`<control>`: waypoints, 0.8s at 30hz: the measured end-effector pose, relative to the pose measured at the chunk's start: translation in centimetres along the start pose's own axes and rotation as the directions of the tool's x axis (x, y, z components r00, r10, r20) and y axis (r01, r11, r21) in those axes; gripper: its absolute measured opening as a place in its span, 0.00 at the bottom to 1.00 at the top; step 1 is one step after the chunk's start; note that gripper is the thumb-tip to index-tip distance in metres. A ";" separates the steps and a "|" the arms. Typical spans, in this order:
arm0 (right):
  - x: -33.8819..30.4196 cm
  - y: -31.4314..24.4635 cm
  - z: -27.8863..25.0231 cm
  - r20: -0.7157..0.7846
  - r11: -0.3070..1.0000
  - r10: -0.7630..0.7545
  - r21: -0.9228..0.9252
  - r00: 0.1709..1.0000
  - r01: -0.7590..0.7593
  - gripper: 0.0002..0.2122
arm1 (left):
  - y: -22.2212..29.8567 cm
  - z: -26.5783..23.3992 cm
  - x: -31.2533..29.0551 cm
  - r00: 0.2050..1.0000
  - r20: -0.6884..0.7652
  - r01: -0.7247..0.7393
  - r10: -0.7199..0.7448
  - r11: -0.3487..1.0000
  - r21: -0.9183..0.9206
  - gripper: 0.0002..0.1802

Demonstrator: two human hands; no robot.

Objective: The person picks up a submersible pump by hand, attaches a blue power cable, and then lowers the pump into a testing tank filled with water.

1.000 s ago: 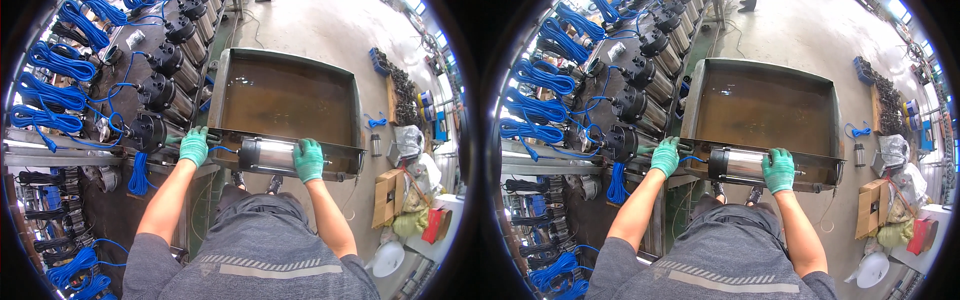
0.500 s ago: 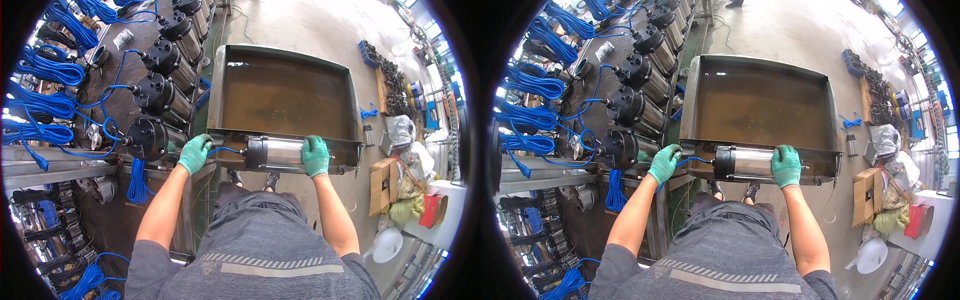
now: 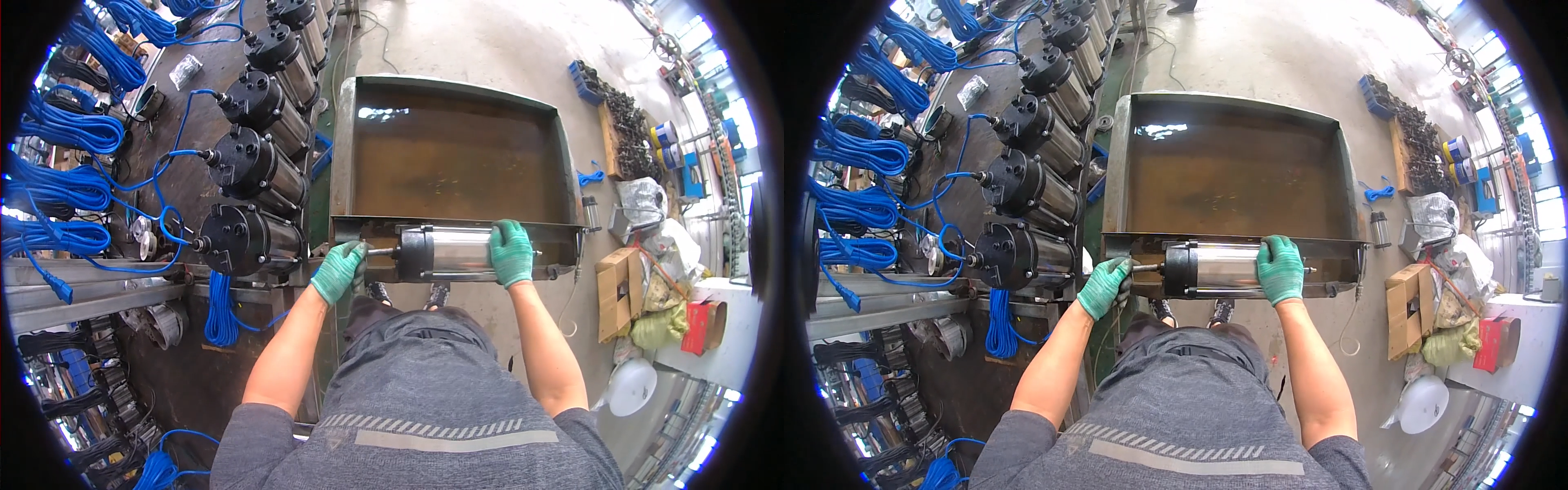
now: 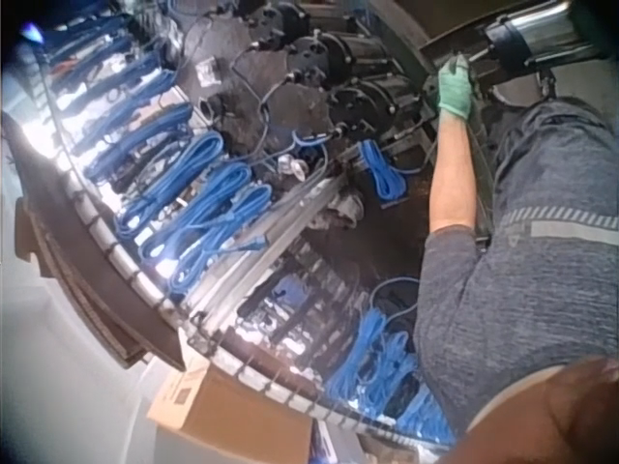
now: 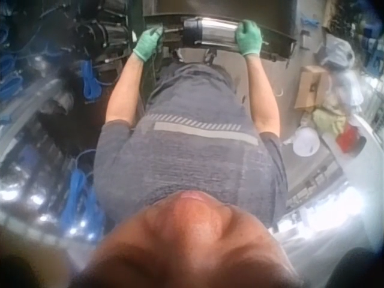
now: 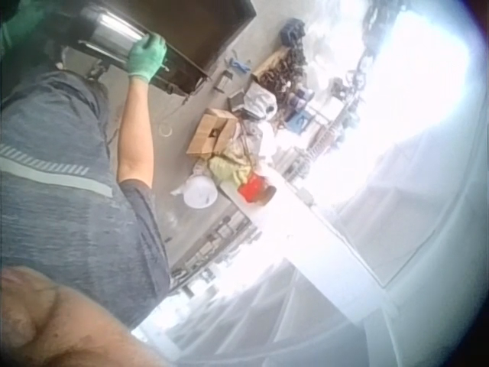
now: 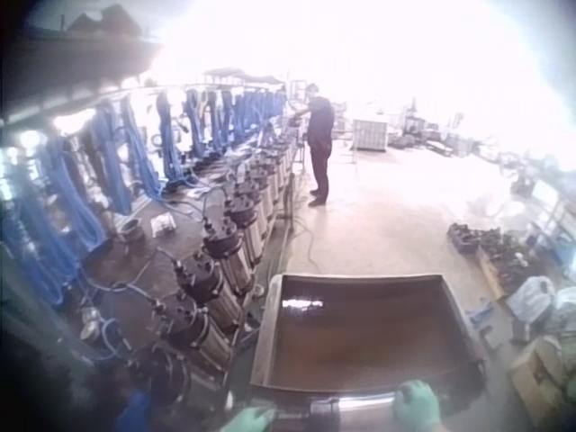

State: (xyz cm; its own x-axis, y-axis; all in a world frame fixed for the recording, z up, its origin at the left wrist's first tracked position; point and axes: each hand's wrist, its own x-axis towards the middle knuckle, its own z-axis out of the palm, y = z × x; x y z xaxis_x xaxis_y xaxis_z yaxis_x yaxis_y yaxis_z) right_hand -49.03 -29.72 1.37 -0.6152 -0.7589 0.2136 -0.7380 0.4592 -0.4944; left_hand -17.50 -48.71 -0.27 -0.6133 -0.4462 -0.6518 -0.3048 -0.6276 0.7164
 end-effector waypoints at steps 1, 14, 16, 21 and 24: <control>0.0 -0.1 0.0 -0.002 1.000 -0.006 0.001 1.000 0.006 0.06 | -0.3 -0.1 0.3 1.000 -0.006 0.028 -0.028 0.999 -0.020 0.15; 0.1 0.1 0.0 -0.005 1.000 -0.006 -0.013 1.000 0.006 0.06 | 0.5 -0.8 0.1 0.949 0.218 -0.243 0.228 0.969 0.045 0.25; 0.2 -0.2 -0.1 0.002 1.000 -0.009 -0.013 1.000 0.009 0.06 | 0.5 -1.4 0.7 0.899 0.257 -0.424 0.353 0.850 0.314 0.26; 0.2 -0.1 0.0 -0.005 1.000 -0.007 -0.009 1.000 0.007 0.05 | 1.1 -1.3 1.5 0.955 0.181 -0.293 0.236 0.638 0.712 0.16; 0.1 0.0 0.1 -0.004 1.000 -0.004 -0.004 1.000 0.004 0.06 | 0.5 -0.2 0.9 0.946 0.126 -0.319 0.298 0.786 0.529 0.16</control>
State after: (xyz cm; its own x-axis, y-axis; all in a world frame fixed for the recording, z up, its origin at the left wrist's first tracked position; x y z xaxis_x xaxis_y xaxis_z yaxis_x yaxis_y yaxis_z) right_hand -49.12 -29.83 1.32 -0.6131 -0.7590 0.2191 -0.7418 0.4576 -0.4903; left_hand -18.09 -49.50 -0.57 -0.7631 -0.5290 -0.3714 -0.4300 -0.0135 0.9027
